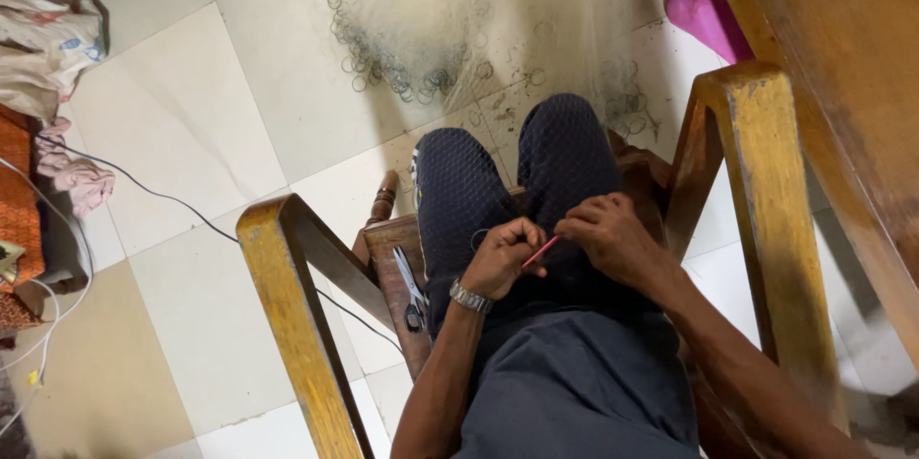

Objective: Repairing a fishing net using a netting needle and scissors

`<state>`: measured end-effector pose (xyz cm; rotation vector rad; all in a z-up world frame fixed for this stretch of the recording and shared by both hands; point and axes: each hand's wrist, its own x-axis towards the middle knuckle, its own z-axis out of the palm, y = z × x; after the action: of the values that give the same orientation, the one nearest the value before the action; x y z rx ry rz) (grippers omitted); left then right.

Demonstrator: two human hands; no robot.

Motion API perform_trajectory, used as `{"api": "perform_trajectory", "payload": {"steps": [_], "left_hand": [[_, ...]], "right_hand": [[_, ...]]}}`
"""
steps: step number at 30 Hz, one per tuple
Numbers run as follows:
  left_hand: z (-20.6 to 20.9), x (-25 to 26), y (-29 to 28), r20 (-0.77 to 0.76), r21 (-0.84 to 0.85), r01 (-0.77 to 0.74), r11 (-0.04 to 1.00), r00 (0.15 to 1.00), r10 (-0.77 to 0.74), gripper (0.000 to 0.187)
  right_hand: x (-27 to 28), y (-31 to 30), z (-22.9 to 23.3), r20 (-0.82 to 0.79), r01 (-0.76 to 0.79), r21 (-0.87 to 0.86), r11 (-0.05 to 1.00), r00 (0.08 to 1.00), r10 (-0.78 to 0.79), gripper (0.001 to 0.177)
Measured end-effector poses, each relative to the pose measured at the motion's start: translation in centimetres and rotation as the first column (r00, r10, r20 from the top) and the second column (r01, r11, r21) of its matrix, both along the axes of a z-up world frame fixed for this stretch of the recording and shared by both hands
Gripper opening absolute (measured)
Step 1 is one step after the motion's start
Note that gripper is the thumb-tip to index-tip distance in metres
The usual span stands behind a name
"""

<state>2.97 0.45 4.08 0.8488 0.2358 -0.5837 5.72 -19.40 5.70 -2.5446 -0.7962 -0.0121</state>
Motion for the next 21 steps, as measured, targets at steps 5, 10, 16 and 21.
{"api": "perform_trajectory", "payload": {"steps": [5, 10, 16, 21], "left_hand": [[-1.6, -0.4, 0.3, -0.033, -0.076, -0.025, 0.997, 0.999, 0.022, 0.013], [-2.0, -0.2, -0.1, -0.006, -0.041, -0.063, 0.997, 0.998, 0.063, 0.012], [-2.2, -0.6, -0.8, -0.046, 0.025, -0.083, 0.996, 0.995, 0.084, 0.011], [-1.9, -0.4, -0.4, -0.152, 0.031, -0.057, 0.998, 0.987, 0.061, 0.014]], "right_hand": [[-2.1, 2.7, 0.4, -0.031, 0.019, 0.140, 0.990, 0.999, -0.014, 0.015], [-3.2, 4.9, 3.4, 0.073, 0.044, 0.152, 0.987, 0.996, -0.055, 0.018], [-4.2, 6.4, 4.1, 0.184, 0.006, 0.092, 0.996, 0.983, -0.023, 0.009], [-4.4, 7.0, 4.2, 0.305, 0.061, 0.023, 0.998, 0.950, -0.065, 0.008]]}}
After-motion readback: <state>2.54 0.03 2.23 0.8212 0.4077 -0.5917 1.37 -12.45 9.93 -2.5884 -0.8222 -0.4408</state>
